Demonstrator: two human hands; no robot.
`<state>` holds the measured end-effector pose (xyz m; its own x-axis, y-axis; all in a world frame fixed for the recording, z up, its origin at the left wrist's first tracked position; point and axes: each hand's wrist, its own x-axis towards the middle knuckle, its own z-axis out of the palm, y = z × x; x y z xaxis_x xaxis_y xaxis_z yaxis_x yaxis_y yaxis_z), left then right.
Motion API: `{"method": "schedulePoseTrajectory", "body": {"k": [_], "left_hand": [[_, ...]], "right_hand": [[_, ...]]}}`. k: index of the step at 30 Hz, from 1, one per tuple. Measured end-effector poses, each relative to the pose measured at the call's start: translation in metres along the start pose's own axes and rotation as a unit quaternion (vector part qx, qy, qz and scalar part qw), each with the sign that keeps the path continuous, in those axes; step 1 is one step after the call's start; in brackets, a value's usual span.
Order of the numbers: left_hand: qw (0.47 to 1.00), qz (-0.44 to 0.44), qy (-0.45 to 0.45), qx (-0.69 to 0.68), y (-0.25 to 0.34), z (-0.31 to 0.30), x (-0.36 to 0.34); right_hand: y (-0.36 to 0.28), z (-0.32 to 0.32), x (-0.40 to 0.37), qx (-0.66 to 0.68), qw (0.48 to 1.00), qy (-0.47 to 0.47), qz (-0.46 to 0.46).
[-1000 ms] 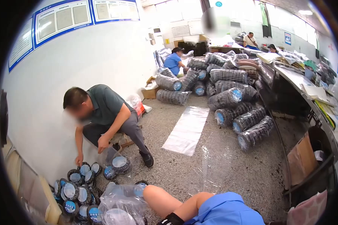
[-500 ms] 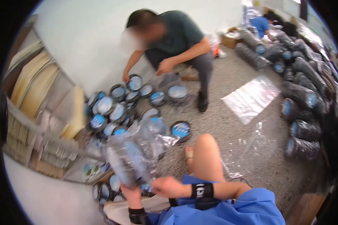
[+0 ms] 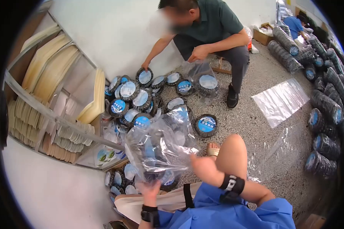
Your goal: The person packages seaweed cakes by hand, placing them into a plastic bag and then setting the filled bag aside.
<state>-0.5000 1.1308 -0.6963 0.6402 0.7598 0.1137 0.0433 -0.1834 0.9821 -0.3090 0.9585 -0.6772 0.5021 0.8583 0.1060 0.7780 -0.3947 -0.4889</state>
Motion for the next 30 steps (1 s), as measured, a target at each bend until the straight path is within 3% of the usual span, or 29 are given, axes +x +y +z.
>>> {"method": "schedulePoseTrajectory", "body": {"k": [1,2,3,4,5,6,7,8,10,11,12,14,16,17,18,19,21,23,24,25,26,28,29,30], "left_hand": [[0.965,-0.091,0.052,-0.239,-0.007,0.013,0.006],[0.864,-0.176,0.097,-0.461,-0.010,0.025,0.013],[0.990,-0.047,0.067,-0.119,-0.013,0.035,0.009],[0.990,-0.046,0.064,-0.119,-0.017,0.033,0.015],[0.993,-0.103,-0.031,0.045,-0.024,0.029,0.020],[0.957,-0.162,-0.125,0.207,-0.037,0.019,0.020],[0.975,-0.062,-0.169,0.133,-0.124,-0.012,0.019],[0.975,-0.074,-0.163,0.133,-0.179,-0.024,0.016],[0.895,0.123,-0.253,0.346,-0.241,-0.039,0.013],[0.897,0.116,-0.246,0.348,-0.235,-0.035,0.017],[0.850,0.066,-0.339,0.398,-0.216,-0.021,0.032],[0.718,-0.043,-0.510,0.471,-0.191,0.006,0.045],[0.578,0.232,-0.577,0.528,-0.313,0.013,0.026],[0.732,0.043,-0.497,0.463,-0.273,0.027,0.029],[0.837,-0.148,-0.378,0.367,-0.201,0.042,0.045],[0.839,-0.160,-0.369,0.366,-0.155,0.038,0.059],[0.792,-0.170,-0.547,0.212,-0.085,0.014,0.092],[0.778,-0.190,-0.571,0.181,-0.007,-0.044,0.129],[0.816,-0.265,-0.504,0.093,0.015,-0.079,0.143],[0.858,-0.261,-0.436,0.075,0.027,-0.119,0.160],[0.907,-0.301,-0.296,0.004,0.013,-0.167,0.165],[0.949,-0.307,-0.029,0.069,-0.072,-0.257,0.151],[0.919,-0.293,0.026,0.262,-0.167,-0.321,0.114],[0.843,-0.303,0.082,0.437,-0.258,-0.384,0.079]], "right_hand": [[-0.011,0.017,-0.009,-0.041,0.994,-0.093,-0.041],[-0.020,0.042,-0.024,0.066,0.979,-0.149,-0.123],[-0.039,0.046,-0.031,0.129,0.954,-0.225,-0.152],[-0.052,0.032,-0.034,0.231,0.927,-0.242,-0.171],[-0.046,0.052,-0.040,0.292,0.909,-0.222,-0.198],[-0.045,0.044,-0.035,0.293,0.907,-0.229,-0.195],[-0.047,0.027,-0.027,0.390,0.857,-0.269,-0.202],[-0.052,0.016,-0.025,0.481,0.794,-0.306,-0.208],[-0.060,0.005,-0.025,0.478,0.791,-0.324,-0.200],[-0.061,0.004,-0.022,0.472,0.796,-0.329,-0.187],[-0.055,0.007,-0.016,0.472,0.792,-0.336,-0.189],[-0.033,0.017,-0.002,0.430,0.855,-0.281,-0.077],[-0.004,0.034,0.011,0.288,0.926,-0.238,0.057],[-0.005,0.025,0.019,0.285,0.936,-0.187,0.090],[-0.006,0.018,0.025,0.280,0.942,-0.136,0.122],[0.002,0.033,0.021,0.246,0.959,-0.097,0.099],[-0.005,0.032,0.027,0.250,0.955,-0.093,0.128],[-0.010,0.027,0.031,0.240,0.953,-0.098,0.156],[-0.015,0.025,0.035,0.238,0.956,-0.081,0.153],[-0.021,0.023,0.039,0.230,0.957,-0.085,0.156],[-0.026,0.022,0.044,0.221,0.959,-0.088,0.155],[-0.027,0.031,0.046,0.215,0.963,-0.084,0.140],[-0.027,0.037,0.047,0.211,0.966,-0.075,0.130],[-0.026,0.043,0.051,0.204,0.972,-0.035,0.114]]}}
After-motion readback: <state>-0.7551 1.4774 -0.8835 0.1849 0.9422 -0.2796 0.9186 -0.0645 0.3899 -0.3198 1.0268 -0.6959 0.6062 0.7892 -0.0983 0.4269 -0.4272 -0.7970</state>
